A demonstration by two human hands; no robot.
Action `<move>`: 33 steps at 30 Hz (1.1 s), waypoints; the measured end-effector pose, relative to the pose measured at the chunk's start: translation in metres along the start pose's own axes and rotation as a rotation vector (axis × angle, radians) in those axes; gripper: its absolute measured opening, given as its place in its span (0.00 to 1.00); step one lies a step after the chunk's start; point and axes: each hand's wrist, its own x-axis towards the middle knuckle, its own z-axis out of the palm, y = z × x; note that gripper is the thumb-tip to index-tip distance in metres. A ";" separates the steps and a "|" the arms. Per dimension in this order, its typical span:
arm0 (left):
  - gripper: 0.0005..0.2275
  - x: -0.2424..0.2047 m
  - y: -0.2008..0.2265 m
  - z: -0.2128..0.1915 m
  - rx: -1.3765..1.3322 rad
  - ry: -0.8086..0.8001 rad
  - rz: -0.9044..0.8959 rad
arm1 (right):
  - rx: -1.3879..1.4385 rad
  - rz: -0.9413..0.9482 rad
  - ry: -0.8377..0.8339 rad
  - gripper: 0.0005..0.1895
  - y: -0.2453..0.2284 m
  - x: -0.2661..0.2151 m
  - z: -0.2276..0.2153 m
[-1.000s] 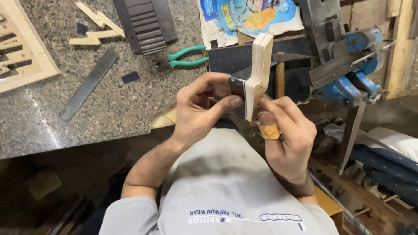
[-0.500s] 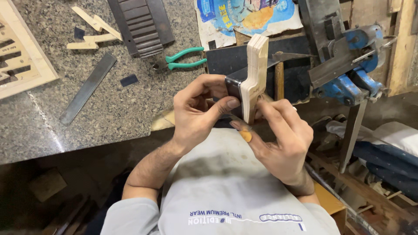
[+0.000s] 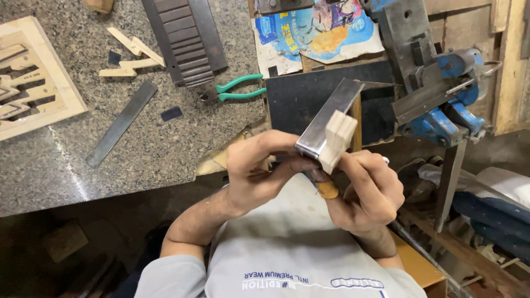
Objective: The person assembles small wooden pieces by inserting dark rectangular inserts into slots. They use a hammer to tap the inserts into place and a bench vise to hold the wooden pieces steady during the process. The person repeatedly checks the fit of the inserts and adjusts the pieces as needed.
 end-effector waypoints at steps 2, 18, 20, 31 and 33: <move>0.14 0.005 0.009 -0.004 0.172 -0.058 0.082 | 0.023 -0.005 0.018 0.20 0.005 -0.003 -0.003; 0.10 0.073 0.074 0.013 0.845 -0.291 0.662 | 0.972 0.692 0.169 0.18 0.064 -0.080 -0.007; 0.09 0.075 0.076 0.018 0.833 -0.321 0.695 | 1.068 0.772 0.123 0.17 0.066 -0.080 -0.011; 0.14 0.082 0.086 0.029 0.809 -0.502 0.721 | 1.472 0.600 0.203 0.15 0.051 -0.060 -0.003; 0.15 0.081 0.085 0.032 0.798 -0.501 0.707 | 1.606 0.500 0.165 0.15 0.061 -0.056 0.004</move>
